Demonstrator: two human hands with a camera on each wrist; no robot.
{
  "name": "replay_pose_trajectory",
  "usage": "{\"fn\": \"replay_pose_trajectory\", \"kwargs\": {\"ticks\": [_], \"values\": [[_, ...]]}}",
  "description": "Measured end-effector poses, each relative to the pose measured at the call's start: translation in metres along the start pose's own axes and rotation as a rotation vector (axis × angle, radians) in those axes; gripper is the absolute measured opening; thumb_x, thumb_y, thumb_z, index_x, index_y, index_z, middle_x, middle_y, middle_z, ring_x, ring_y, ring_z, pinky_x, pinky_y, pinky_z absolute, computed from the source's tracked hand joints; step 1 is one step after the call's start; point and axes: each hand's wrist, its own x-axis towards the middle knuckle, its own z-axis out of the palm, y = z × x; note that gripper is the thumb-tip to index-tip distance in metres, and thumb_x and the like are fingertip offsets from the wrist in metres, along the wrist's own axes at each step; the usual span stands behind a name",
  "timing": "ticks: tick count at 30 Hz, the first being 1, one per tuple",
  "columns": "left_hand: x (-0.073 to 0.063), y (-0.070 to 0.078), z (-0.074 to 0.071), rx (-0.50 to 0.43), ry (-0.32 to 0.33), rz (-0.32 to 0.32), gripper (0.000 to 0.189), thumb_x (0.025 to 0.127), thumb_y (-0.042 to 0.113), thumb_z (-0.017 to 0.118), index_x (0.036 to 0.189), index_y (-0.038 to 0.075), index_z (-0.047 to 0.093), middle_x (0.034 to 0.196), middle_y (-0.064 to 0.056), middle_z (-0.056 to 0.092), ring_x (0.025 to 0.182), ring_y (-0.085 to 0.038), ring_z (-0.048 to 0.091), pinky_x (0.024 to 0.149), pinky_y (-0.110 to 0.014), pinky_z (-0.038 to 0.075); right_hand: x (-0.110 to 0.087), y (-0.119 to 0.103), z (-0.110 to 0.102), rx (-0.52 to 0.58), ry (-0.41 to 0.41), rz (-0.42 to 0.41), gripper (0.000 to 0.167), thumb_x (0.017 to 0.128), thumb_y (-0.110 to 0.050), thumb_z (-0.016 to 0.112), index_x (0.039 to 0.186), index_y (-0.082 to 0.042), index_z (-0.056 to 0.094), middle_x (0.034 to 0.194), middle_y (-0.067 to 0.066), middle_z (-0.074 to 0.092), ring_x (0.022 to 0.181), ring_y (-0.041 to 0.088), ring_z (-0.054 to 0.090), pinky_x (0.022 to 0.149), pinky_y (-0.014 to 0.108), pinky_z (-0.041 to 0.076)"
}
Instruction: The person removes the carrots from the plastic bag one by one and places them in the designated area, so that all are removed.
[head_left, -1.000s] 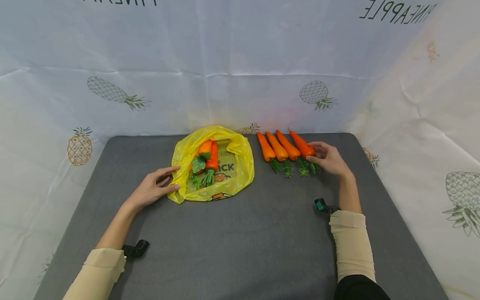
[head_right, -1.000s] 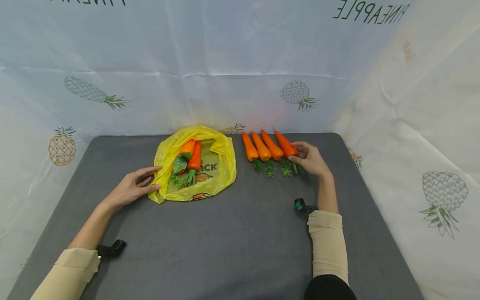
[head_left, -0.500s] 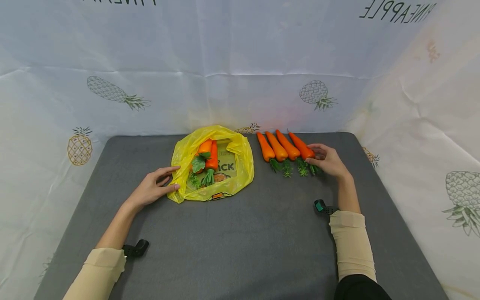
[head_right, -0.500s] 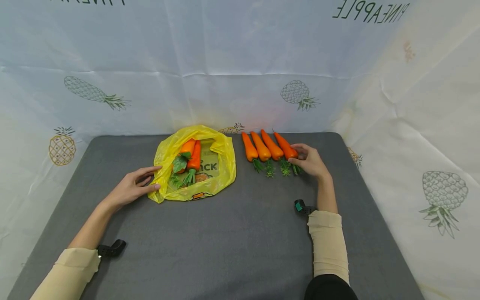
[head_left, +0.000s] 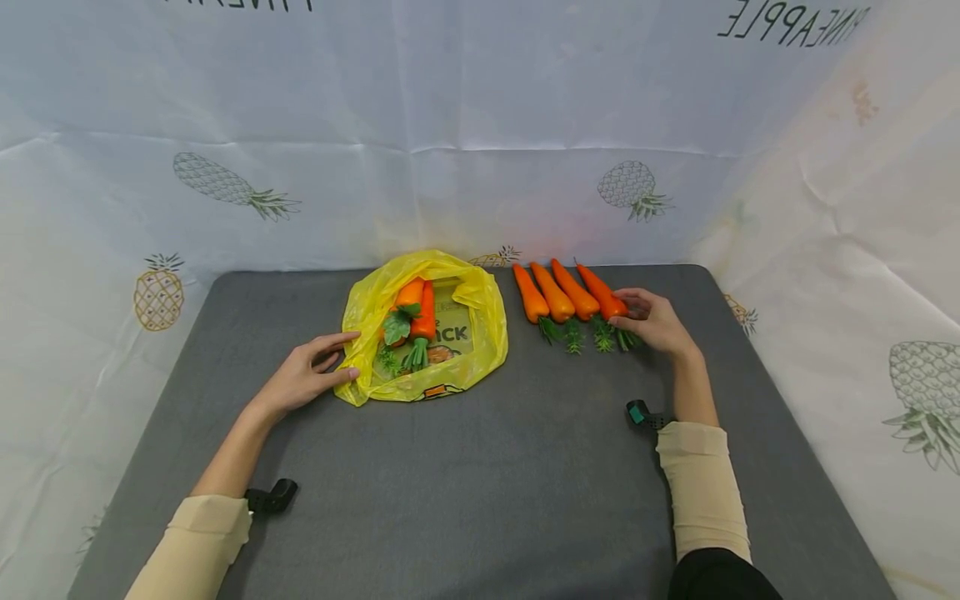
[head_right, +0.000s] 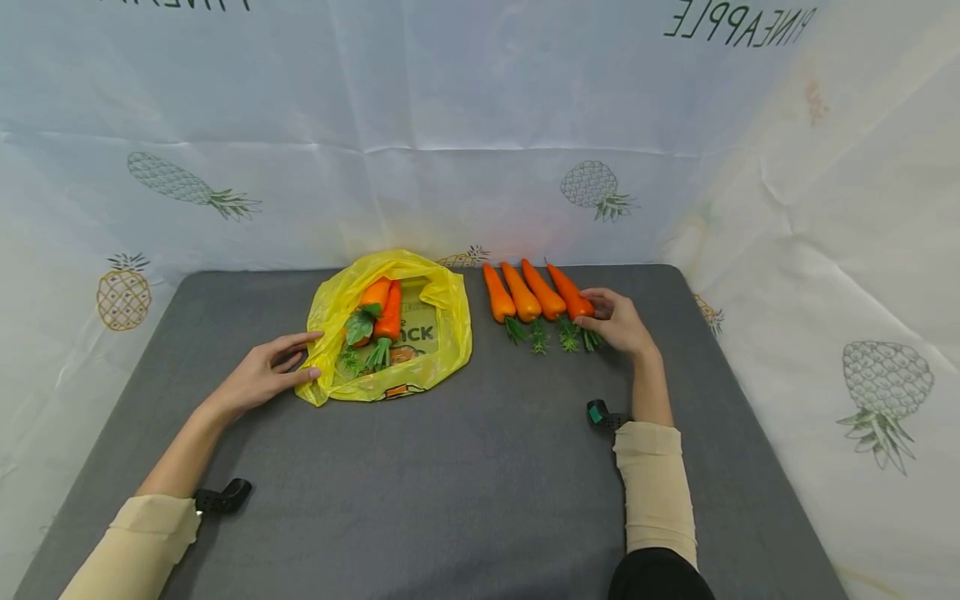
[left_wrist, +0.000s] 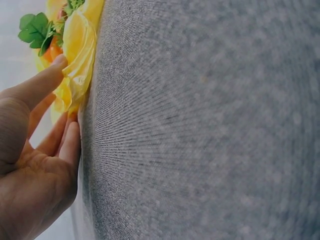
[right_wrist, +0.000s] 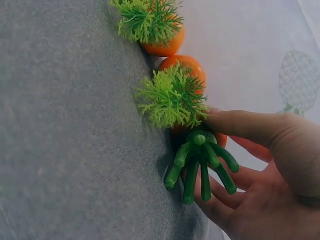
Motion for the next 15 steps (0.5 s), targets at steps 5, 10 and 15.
{"fn": "replay_pose_trajectory", "kwargs": {"ticks": [5, 10, 15], "values": [[0.000, -0.001, 0.001, 0.000, 0.003, 0.007, 0.069, 0.104, 0.022, 0.076, 0.165, 0.010, 0.047, 0.169, -0.025, 0.043, 0.159, -0.046, 0.039, 0.129, -0.050, 0.039, 0.000, -0.005, 0.001, 0.005, 0.002, 0.007, 0.058, 0.109, -0.015, 0.067, 0.161, 0.001, 0.047, 0.165, 0.031, 0.045, 0.152, 0.052, 0.048, 0.124, 0.069, 0.047], [0.000, -0.001, 0.001, -0.007, 0.008, 0.004, 0.069, 0.104, 0.021, 0.077, 0.165, 0.010, 0.047, 0.169, -0.024, 0.044, 0.160, -0.046, 0.039, 0.130, -0.050, 0.039, 0.000, -0.012, 0.001, -0.011, 0.035, -0.004, 0.055, 0.110, -0.012, 0.065, 0.159, 0.005, 0.047, 0.163, 0.032, 0.048, 0.149, 0.053, 0.051, 0.122, 0.066, 0.049], [0.000, -0.002, 0.001, -0.010, 0.002, 0.004, 0.069, 0.104, 0.021, 0.076, 0.165, 0.009, 0.046, 0.169, -0.025, 0.043, 0.160, -0.047, 0.038, 0.130, -0.052, 0.038, 0.000, -0.019, 0.001, -0.011, 0.064, -0.031, 0.055, 0.109, -0.011, 0.067, 0.158, 0.005, 0.048, 0.163, 0.032, 0.050, 0.149, 0.052, 0.052, 0.124, 0.066, 0.048]]}}
